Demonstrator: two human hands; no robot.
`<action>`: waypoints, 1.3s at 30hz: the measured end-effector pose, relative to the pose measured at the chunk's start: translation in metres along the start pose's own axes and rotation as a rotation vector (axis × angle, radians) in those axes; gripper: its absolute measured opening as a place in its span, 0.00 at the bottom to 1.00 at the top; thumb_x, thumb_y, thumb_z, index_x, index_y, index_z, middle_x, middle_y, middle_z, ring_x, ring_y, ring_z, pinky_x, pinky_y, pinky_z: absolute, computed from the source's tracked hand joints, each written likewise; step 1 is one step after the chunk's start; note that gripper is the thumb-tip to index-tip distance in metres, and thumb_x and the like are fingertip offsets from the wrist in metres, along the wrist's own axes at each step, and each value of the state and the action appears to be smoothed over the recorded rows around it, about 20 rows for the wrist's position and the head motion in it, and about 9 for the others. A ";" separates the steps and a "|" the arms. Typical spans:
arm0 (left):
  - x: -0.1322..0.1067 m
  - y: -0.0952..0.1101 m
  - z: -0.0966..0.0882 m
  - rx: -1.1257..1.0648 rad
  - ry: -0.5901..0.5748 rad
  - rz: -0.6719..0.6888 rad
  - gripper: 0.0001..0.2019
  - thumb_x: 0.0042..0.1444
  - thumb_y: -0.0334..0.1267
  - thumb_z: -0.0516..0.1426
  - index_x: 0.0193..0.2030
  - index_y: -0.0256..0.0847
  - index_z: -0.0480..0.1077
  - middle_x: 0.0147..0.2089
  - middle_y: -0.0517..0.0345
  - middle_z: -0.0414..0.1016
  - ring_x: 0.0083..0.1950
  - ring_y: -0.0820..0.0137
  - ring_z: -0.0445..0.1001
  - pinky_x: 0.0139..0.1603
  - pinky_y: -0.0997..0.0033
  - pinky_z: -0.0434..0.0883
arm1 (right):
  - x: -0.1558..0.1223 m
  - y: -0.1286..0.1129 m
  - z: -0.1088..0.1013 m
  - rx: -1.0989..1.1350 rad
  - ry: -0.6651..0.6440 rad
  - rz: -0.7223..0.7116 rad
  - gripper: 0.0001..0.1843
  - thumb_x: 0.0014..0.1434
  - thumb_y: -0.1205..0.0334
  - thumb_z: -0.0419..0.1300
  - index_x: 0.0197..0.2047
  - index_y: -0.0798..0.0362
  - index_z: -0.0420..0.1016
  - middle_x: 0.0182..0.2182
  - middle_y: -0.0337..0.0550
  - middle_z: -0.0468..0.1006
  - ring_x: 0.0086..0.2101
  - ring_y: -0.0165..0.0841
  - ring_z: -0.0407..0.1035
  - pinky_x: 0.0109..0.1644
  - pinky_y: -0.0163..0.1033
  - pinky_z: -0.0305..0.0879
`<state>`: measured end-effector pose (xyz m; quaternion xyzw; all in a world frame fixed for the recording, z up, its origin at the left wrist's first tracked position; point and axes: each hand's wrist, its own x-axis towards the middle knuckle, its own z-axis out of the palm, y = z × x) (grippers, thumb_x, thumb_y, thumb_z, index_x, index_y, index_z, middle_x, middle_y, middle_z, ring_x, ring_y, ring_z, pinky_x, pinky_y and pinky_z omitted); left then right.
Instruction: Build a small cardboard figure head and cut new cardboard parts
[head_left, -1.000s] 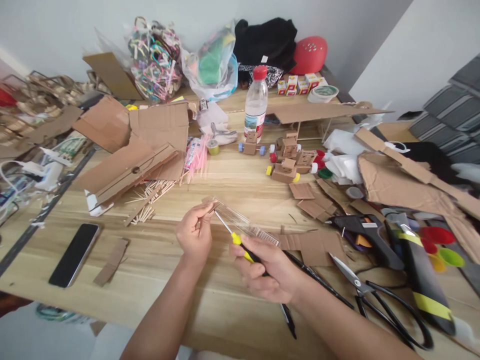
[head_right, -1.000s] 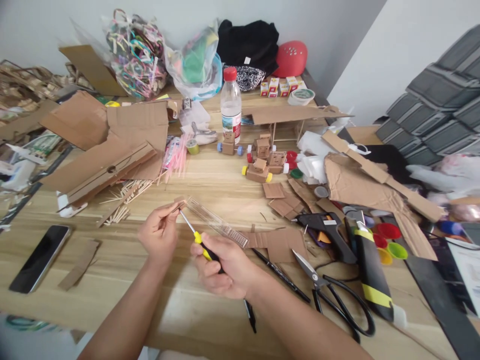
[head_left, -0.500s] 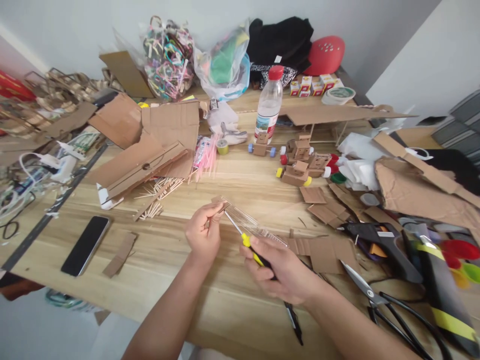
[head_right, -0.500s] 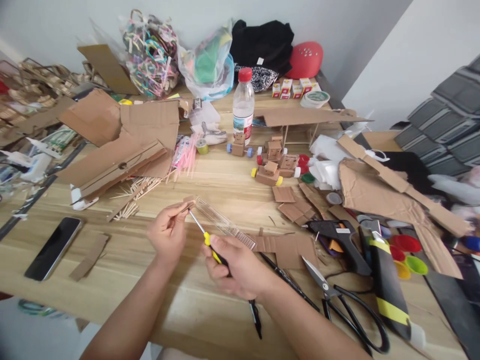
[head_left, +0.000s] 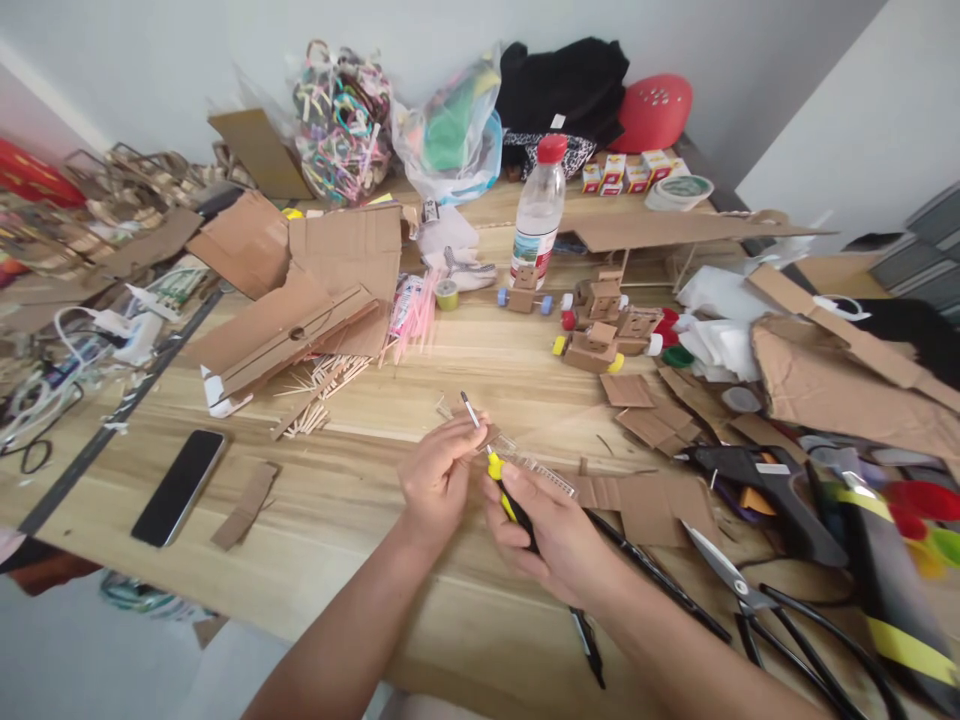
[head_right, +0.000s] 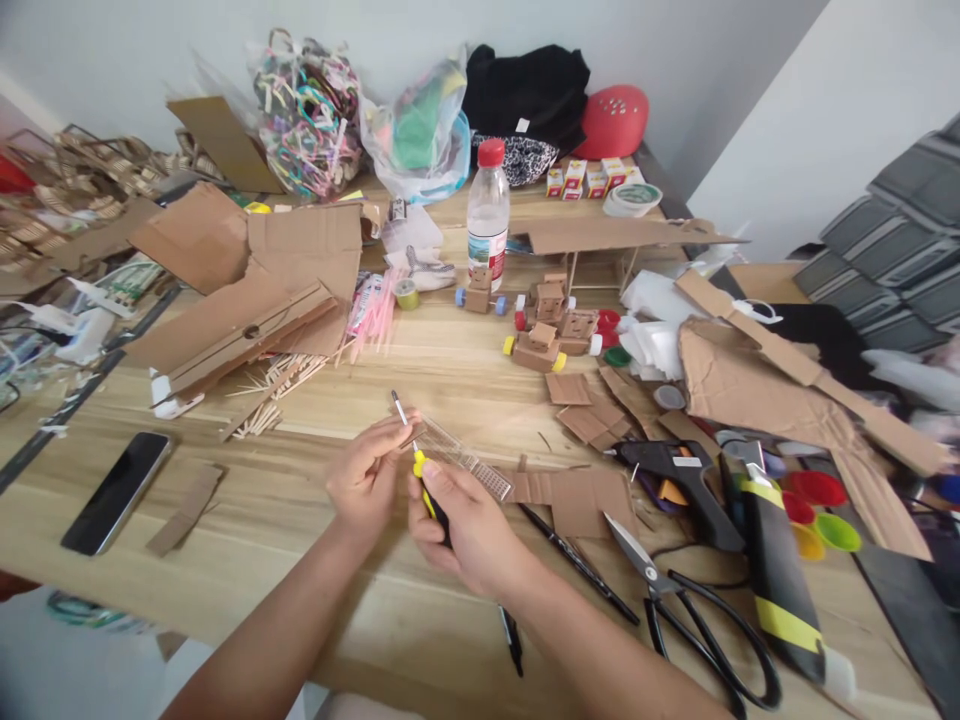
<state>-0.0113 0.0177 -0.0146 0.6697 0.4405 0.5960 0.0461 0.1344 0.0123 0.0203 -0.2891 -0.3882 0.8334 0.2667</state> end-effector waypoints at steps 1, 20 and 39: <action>0.000 0.000 0.000 -0.014 -0.006 -0.004 0.14 0.69 0.26 0.54 0.50 0.46 0.79 0.46 0.53 0.88 0.50 0.65 0.87 0.50 0.62 0.85 | 0.001 0.001 0.000 0.018 -0.021 0.011 0.31 0.60 0.25 0.55 0.33 0.46 0.59 0.16 0.22 0.52 0.14 0.23 0.39 0.16 0.32 0.39; 0.000 0.004 0.004 -0.206 0.063 -0.070 0.11 0.69 0.29 0.58 0.50 0.45 0.81 0.48 0.53 0.87 0.50 0.66 0.86 0.51 0.65 0.85 | 0.000 0.013 0.005 -0.368 0.179 -0.202 0.34 0.63 0.22 0.47 0.28 0.45 0.55 0.17 0.26 0.53 0.17 0.25 0.46 0.19 0.35 0.44; 0.000 0.006 0.007 -0.213 0.022 -0.073 0.12 0.69 0.31 0.57 0.47 0.47 0.82 0.44 0.55 0.88 0.47 0.67 0.87 0.49 0.67 0.84 | 0.001 0.003 0.000 -0.304 0.166 -0.169 0.34 0.60 0.22 0.53 0.30 0.46 0.59 0.16 0.25 0.55 0.16 0.24 0.46 0.16 0.33 0.42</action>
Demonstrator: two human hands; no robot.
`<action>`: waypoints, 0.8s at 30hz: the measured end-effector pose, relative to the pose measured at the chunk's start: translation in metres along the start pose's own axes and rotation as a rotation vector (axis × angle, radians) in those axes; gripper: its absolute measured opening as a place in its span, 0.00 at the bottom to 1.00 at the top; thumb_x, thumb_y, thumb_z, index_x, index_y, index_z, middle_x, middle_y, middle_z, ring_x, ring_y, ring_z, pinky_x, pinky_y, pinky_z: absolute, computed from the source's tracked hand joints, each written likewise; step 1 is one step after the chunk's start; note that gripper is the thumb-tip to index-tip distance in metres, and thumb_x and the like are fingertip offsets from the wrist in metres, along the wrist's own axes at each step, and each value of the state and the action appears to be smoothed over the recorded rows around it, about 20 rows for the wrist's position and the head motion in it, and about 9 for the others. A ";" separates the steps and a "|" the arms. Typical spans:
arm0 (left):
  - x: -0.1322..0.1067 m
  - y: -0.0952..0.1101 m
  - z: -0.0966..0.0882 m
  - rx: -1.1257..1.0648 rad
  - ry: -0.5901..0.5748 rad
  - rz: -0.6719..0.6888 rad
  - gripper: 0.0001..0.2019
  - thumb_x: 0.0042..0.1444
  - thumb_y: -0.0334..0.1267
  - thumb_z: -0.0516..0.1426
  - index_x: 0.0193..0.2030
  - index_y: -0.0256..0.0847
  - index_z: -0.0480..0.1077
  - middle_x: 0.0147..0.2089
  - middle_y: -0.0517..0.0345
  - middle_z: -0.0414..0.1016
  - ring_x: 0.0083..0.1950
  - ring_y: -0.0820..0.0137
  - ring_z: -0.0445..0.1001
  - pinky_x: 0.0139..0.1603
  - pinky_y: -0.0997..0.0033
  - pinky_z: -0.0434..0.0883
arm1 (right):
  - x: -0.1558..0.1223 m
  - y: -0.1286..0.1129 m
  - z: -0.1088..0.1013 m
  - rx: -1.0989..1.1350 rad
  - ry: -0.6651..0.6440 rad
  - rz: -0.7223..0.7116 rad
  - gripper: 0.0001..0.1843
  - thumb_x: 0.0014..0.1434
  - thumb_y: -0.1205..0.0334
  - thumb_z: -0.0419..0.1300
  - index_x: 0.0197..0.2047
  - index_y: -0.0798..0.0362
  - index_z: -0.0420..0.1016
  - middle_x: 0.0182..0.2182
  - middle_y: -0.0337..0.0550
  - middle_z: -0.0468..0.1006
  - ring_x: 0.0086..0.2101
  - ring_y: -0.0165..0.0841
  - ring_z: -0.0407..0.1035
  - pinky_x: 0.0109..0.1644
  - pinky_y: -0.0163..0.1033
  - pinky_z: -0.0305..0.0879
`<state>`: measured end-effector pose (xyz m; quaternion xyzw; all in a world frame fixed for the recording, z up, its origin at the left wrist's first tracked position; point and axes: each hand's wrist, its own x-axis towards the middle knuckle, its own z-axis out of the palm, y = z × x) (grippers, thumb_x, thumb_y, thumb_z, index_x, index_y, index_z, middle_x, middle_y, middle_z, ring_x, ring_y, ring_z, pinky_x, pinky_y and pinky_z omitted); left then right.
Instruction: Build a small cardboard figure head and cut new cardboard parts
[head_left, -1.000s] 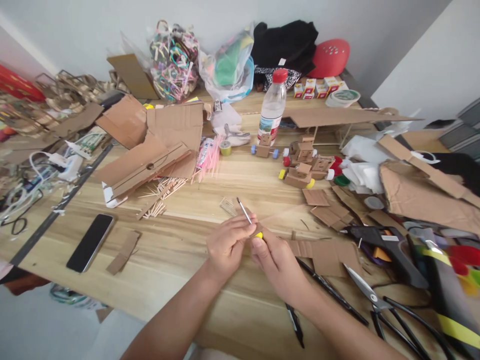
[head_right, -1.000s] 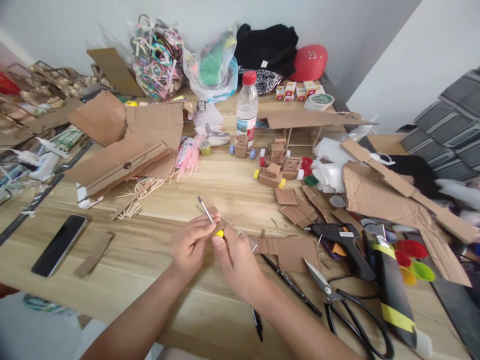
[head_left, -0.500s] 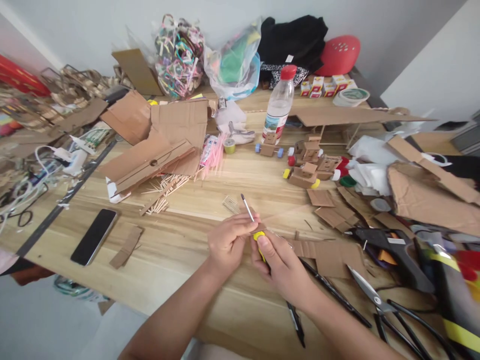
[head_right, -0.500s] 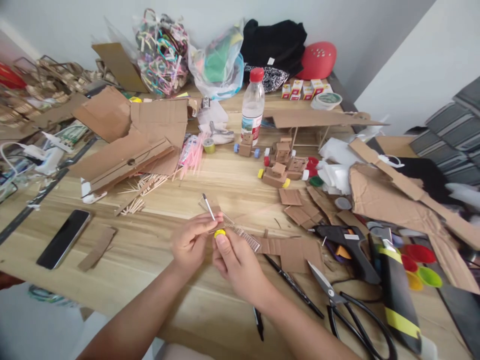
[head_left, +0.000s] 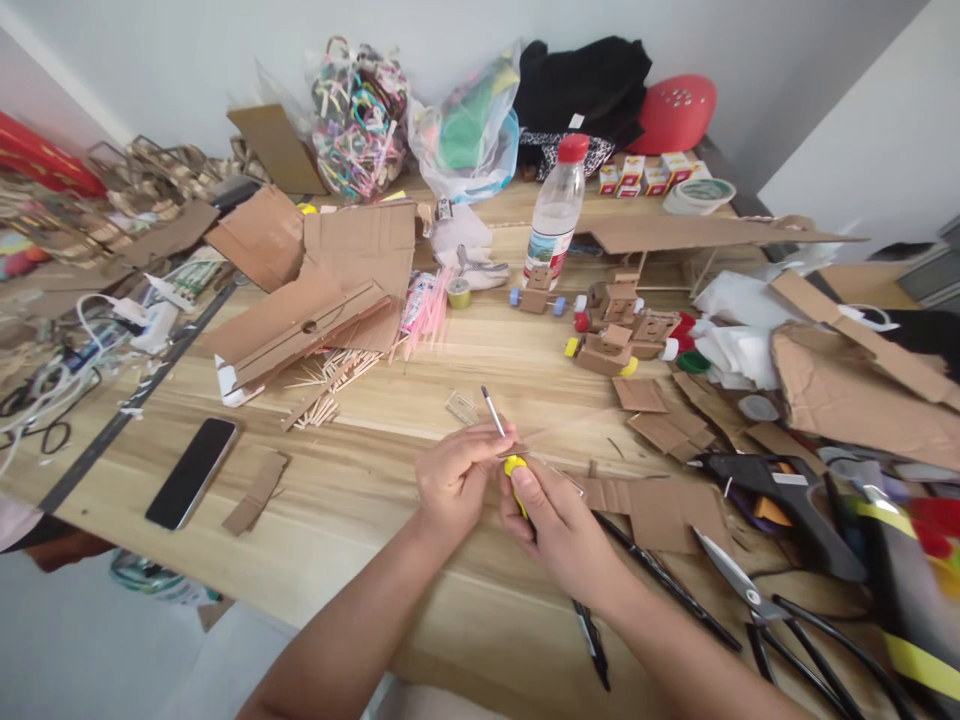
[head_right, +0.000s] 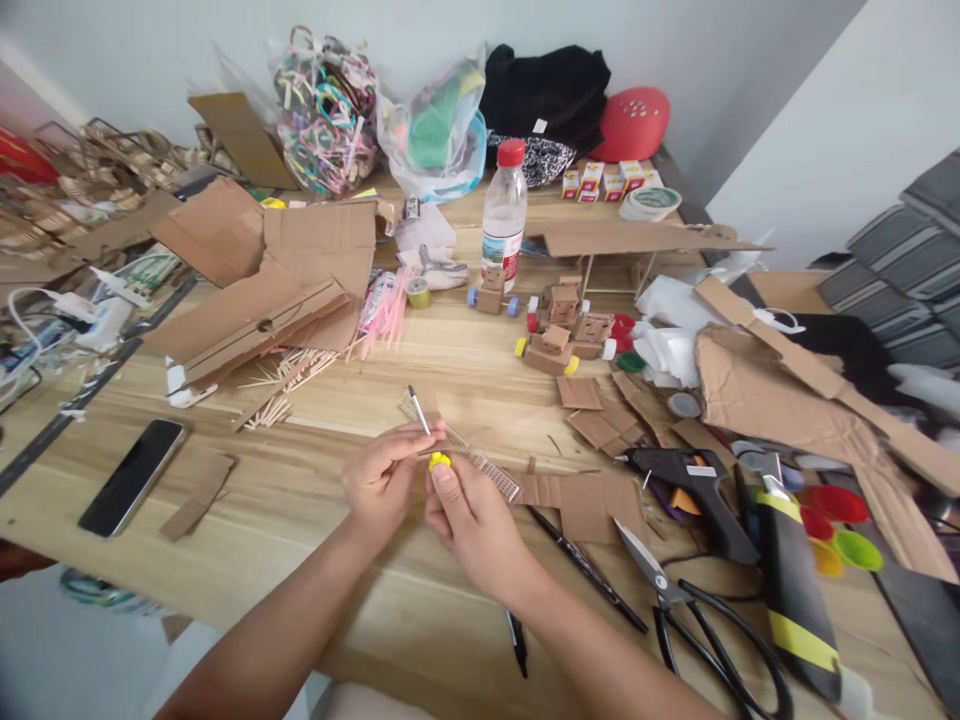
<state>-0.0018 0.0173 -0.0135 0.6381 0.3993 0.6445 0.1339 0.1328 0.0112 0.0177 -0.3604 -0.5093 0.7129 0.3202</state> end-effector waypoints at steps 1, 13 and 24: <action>0.002 -0.002 -0.002 0.010 0.026 -0.016 0.11 0.69 0.31 0.58 0.47 0.47 0.82 0.44 0.55 0.88 0.47 0.67 0.87 0.50 0.67 0.84 | -0.001 0.001 0.002 0.008 -0.014 0.015 0.34 0.59 0.22 0.53 0.30 0.46 0.59 0.16 0.25 0.55 0.16 0.24 0.46 0.16 0.33 0.42; 0.001 -0.002 -0.001 0.019 0.018 -0.018 0.11 0.69 0.31 0.57 0.47 0.48 0.82 0.44 0.56 0.88 0.46 0.67 0.87 0.48 0.68 0.85 | -0.001 0.004 0.006 0.070 -0.039 0.049 0.34 0.59 0.21 0.51 0.30 0.46 0.58 0.15 0.23 0.54 0.13 0.23 0.44 0.13 0.32 0.42; -0.003 -0.004 0.000 0.038 -0.074 0.010 0.13 0.69 0.29 0.56 0.47 0.46 0.81 0.45 0.54 0.88 0.46 0.67 0.87 0.48 0.68 0.85 | 0.003 0.003 -0.001 -0.163 0.133 -0.092 0.33 0.61 0.22 0.51 0.30 0.46 0.58 0.17 0.26 0.56 0.18 0.27 0.50 0.21 0.35 0.49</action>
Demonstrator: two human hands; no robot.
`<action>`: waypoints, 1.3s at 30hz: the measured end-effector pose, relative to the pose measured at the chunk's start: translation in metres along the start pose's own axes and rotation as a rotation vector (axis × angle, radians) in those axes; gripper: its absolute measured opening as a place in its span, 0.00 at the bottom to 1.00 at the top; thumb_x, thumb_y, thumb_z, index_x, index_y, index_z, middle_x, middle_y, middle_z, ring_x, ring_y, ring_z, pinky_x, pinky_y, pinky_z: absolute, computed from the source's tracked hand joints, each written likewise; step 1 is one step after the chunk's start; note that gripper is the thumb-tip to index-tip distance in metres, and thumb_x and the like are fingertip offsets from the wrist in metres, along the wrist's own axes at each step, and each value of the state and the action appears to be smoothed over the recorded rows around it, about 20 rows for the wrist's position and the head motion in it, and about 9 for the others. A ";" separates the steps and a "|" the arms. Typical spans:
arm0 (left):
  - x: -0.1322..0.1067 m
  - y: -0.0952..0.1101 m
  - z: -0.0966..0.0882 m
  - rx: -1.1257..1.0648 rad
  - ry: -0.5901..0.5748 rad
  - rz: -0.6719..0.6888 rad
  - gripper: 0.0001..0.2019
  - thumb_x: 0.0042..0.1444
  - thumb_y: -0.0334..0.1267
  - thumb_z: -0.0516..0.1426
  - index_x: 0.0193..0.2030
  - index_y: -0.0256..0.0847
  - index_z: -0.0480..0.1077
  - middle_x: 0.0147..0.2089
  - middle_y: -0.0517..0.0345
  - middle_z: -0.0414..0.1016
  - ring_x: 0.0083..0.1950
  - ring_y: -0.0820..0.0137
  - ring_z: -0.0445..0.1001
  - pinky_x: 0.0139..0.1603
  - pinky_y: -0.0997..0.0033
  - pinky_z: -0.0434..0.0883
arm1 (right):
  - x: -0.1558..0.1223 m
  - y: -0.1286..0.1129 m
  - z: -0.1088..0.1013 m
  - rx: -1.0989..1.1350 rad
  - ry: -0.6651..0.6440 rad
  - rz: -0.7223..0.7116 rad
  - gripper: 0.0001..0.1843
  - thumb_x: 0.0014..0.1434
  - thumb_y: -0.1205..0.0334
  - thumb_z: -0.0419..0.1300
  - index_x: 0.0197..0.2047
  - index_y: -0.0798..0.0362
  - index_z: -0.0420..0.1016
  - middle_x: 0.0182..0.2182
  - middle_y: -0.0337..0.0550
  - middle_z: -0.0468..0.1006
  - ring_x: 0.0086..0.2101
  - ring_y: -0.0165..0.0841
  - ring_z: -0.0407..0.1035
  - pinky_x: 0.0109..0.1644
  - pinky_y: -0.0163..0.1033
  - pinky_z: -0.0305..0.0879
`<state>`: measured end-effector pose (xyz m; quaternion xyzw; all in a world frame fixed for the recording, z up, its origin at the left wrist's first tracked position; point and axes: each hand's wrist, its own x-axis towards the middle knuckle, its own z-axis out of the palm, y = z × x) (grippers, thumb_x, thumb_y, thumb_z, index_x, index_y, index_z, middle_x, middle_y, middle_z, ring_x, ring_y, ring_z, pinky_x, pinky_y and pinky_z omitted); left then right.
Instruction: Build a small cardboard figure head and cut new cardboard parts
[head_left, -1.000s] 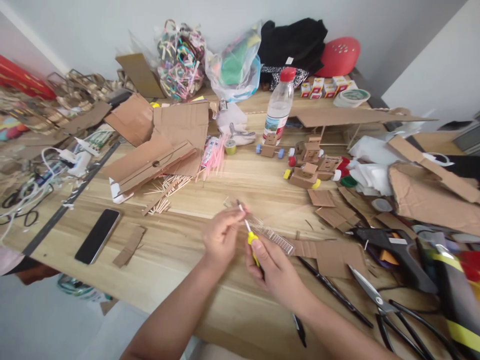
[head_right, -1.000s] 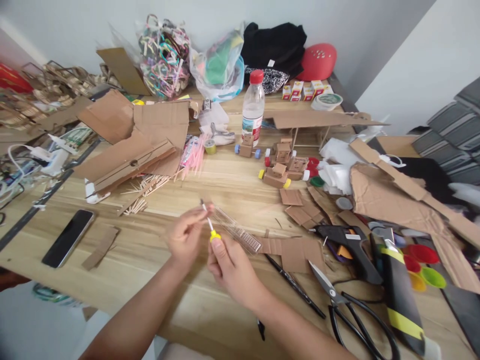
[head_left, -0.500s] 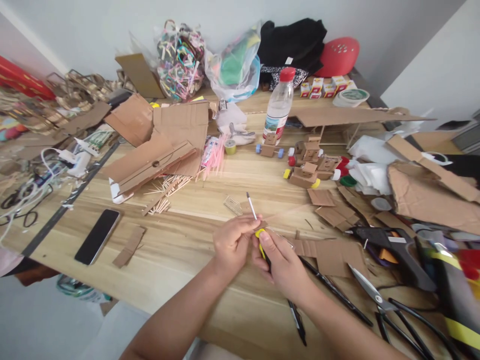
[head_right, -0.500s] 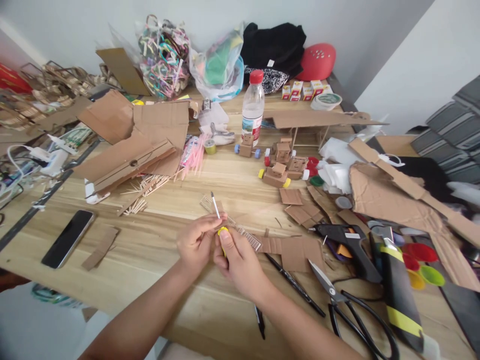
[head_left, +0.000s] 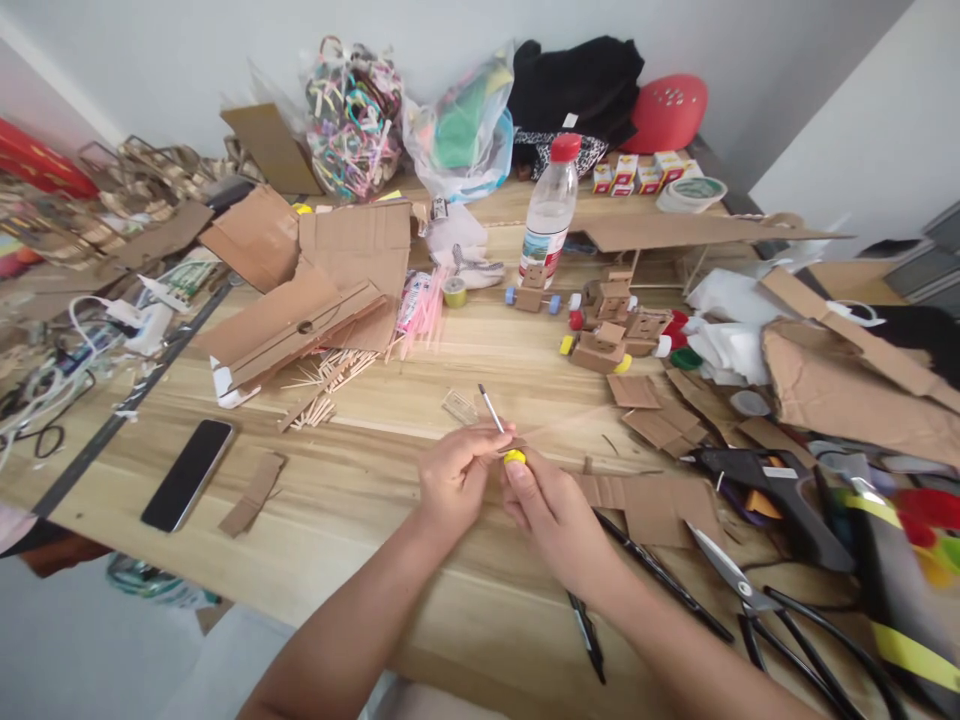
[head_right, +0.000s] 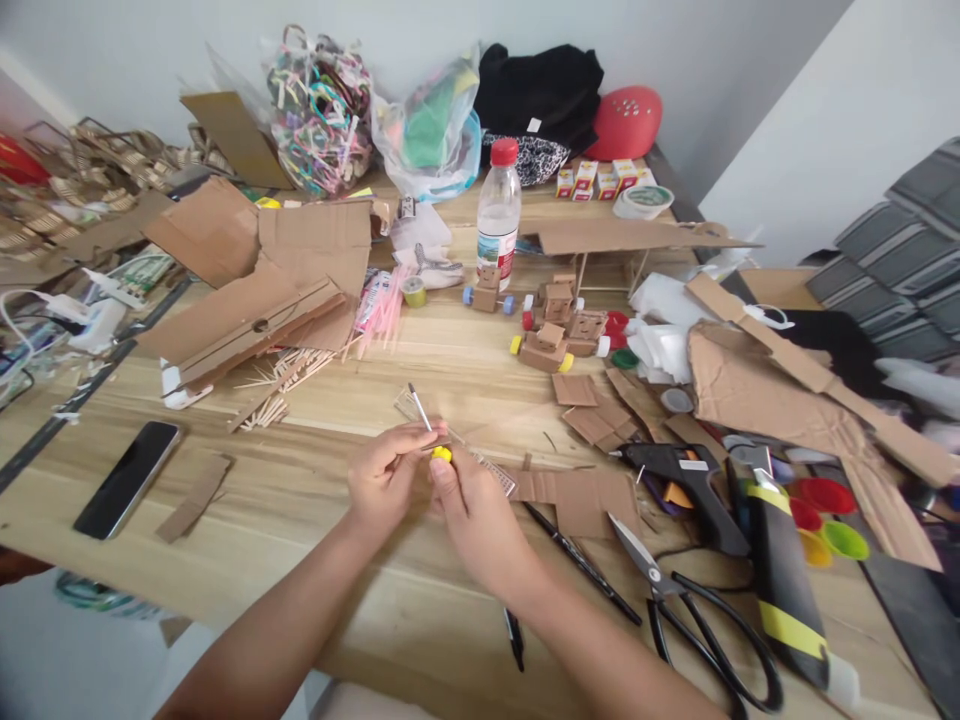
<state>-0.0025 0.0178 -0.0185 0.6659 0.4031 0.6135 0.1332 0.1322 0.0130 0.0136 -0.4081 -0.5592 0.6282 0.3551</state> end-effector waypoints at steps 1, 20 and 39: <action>0.001 0.000 -0.001 0.000 -0.002 0.004 0.13 0.69 0.28 0.56 0.48 0.47 0.82 0.45 0.55 0.88 0.47 0.67 0.87 0.49 0.67 0.84 | -0.001 0.000 0.000 -0.060 0.024 -0.030 0.33 0.62 0.23 0.49 0.30 0.46 0.58 0.17 0.27 0.57 0.18 0.27 0.50 0.22 0.36 0.49; 0.022 -0.020 -0.016 -0.127 0.557 -0.440 0.18 0.56 0.55 0.68 0.33 0.40 0.79 0.37 0.50 0.87 0.39 0.62 0.87 0.42 0.64 0.85 | -0.013 0.002 0.012 0.003 -0.340 0.141 0.32 0.63 0.25 0.53 0.28 0.45 0.56 0.16 0.27 0.57 0.17 0.26 0.50 0.19 0.35 0.45; 0.010 -0.018 -0.012 -0.830 0.111 -1.101 0.05 0.58 0.40 0.68 0.40 0.44 0.81 0.35 0.57 0.82 0.39 0.69 0.85 0.38 0.76 0.84 | 0.015 0.000 -0.025 0.195 0.236 -0.044 0.27 0.48 0.49 0.74 0.27 0.46 0.56 0.28 0.37 0.79 0.25 0.30 0.68 0.28 0.36 0.66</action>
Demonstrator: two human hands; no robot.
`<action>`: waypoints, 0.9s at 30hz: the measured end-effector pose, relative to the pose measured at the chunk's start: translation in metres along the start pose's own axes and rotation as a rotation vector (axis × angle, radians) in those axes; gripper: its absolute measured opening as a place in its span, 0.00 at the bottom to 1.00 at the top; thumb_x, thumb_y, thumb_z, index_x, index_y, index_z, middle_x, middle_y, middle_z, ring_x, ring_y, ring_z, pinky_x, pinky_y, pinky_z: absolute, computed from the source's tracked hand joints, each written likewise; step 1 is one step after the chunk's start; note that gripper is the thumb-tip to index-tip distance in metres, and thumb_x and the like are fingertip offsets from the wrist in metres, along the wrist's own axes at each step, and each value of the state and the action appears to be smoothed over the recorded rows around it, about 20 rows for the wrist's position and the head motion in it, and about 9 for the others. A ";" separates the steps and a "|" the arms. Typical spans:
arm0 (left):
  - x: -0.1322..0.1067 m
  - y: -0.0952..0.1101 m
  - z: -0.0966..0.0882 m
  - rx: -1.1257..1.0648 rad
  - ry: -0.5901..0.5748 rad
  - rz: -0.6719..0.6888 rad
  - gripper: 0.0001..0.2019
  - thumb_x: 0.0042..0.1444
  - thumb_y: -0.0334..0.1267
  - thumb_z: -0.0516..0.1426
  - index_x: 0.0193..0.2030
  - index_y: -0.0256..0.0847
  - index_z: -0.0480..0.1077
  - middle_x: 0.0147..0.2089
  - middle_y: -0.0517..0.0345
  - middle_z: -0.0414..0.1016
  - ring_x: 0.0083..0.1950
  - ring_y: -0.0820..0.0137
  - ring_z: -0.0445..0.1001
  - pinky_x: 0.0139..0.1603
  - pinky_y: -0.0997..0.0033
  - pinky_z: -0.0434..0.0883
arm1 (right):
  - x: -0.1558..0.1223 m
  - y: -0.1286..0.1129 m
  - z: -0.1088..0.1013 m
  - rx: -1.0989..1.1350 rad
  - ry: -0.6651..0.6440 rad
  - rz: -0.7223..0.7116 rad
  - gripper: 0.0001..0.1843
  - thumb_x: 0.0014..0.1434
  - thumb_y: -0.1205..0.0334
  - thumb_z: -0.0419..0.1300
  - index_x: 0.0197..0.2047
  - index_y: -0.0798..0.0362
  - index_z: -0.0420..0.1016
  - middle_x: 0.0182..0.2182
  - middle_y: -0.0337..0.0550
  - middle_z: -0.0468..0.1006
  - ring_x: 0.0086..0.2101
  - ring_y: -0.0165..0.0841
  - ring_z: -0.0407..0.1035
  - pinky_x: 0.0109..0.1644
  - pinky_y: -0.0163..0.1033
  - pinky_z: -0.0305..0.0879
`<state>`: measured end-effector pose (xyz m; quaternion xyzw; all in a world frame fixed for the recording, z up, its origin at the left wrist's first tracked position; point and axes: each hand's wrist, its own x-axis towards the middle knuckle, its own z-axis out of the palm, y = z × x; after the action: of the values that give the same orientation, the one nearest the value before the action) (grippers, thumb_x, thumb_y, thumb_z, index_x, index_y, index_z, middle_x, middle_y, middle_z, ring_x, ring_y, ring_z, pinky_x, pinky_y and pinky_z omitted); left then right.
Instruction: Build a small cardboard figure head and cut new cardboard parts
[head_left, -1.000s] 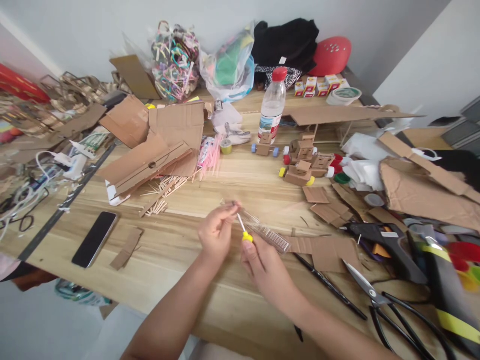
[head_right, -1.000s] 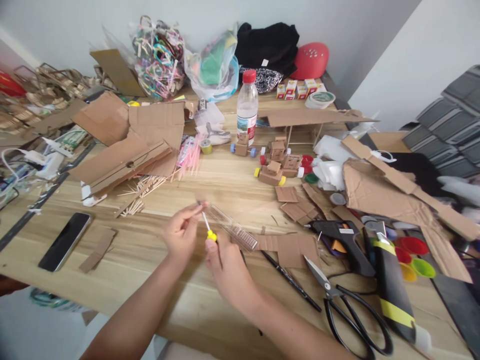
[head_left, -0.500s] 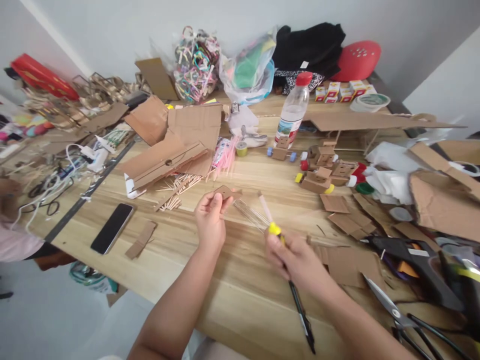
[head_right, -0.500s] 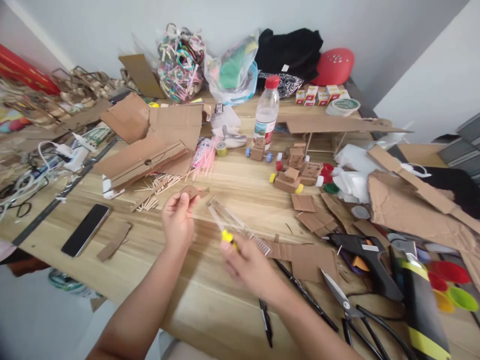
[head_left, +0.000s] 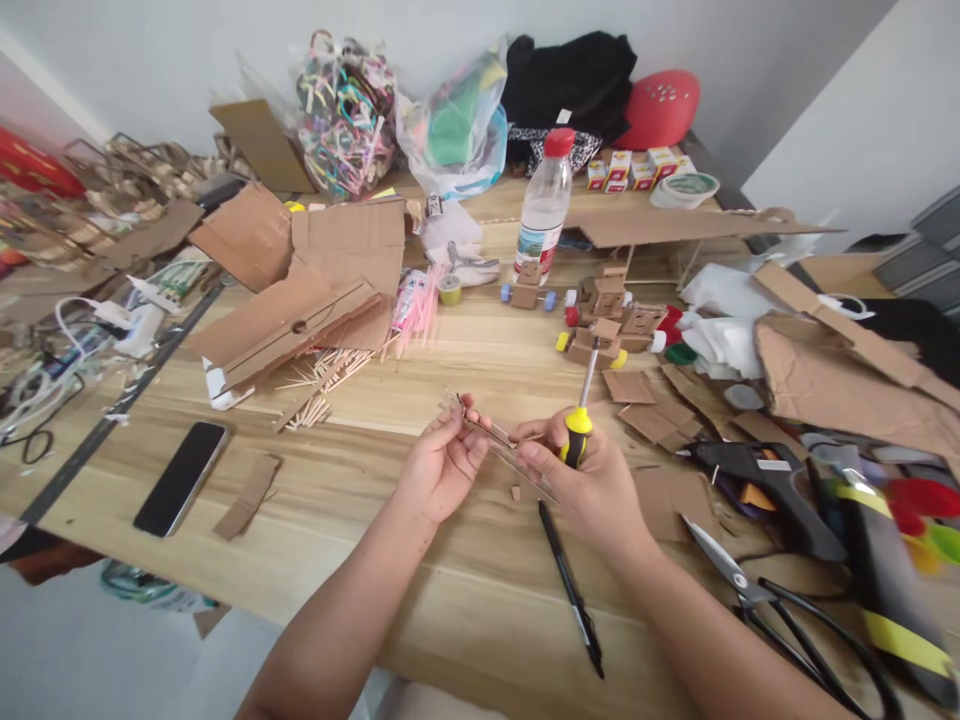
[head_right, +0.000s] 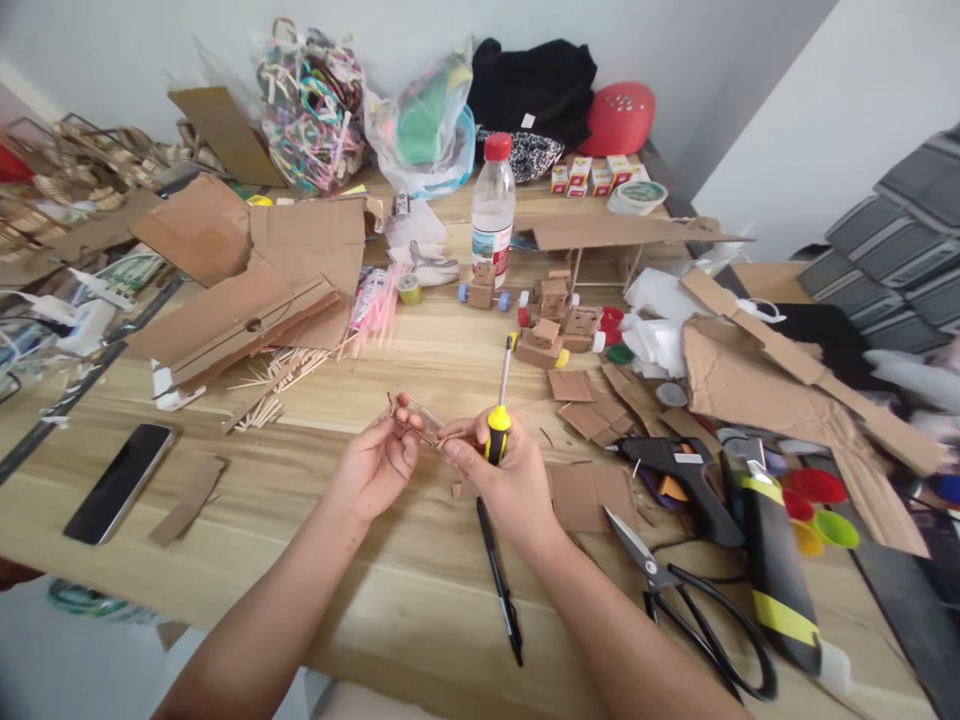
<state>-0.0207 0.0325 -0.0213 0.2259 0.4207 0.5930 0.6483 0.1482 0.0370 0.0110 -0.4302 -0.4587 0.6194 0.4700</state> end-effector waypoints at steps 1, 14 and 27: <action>0.001 -0.001 -0.001 0.034 0.012 0.003 0.07 0.58 0.41 0.68 0.41 0.43 0.81 0.37 0.55 0.83 0.39 0.69 0.85 0.37 0.75 0.84 | 0.000 -0.001 -0.001 -0.028 0.010 -0.024 0.25 0.49 0.51 0.72 0.27 0.45 0.56 0.27 0.37 0.78 0.26 0.31 0.69 0.30 0.37 0.66; -0.021 0.008 0.022 1.006 -0.131 0.994 0.07 0.67 0.40 0.60 0.42 0.47 0.82 0.38 0.54 0.86 0.41 0.64 0.84 0.46 0.62 0.81 | -0.011 -0.005 -0.002 -0.613 0.136 -0.222 0.16 0.60 0.46 0.61 0.29 0.43 0.61 0.24 0.40 0.80 0.27 0.39 0.74 0.32 0.41 0.66; -0.009 0.015 0.019 0.311 0.327 0.606 0.24 0.47 0.61 0.71 0.32 0.41 0.78 0.33 0.53 0.86 0.36 0.62 0.86 0.39 0.63 0.84 | -0.021 -0.011 0.008 -0.654 -0.252 -0.159 0.29 0.70 0.31 0.41 0.29 0.43 0.59 0.17 0.34 0.62 0.18 0.34 0.57 0.24 0.40 0.52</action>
<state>-0.0137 0.0310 0.0033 0.3384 0.5177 0.7152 0.3255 0.1466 0.0168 0.0250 -0.4408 -0.7191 0.4496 0.2939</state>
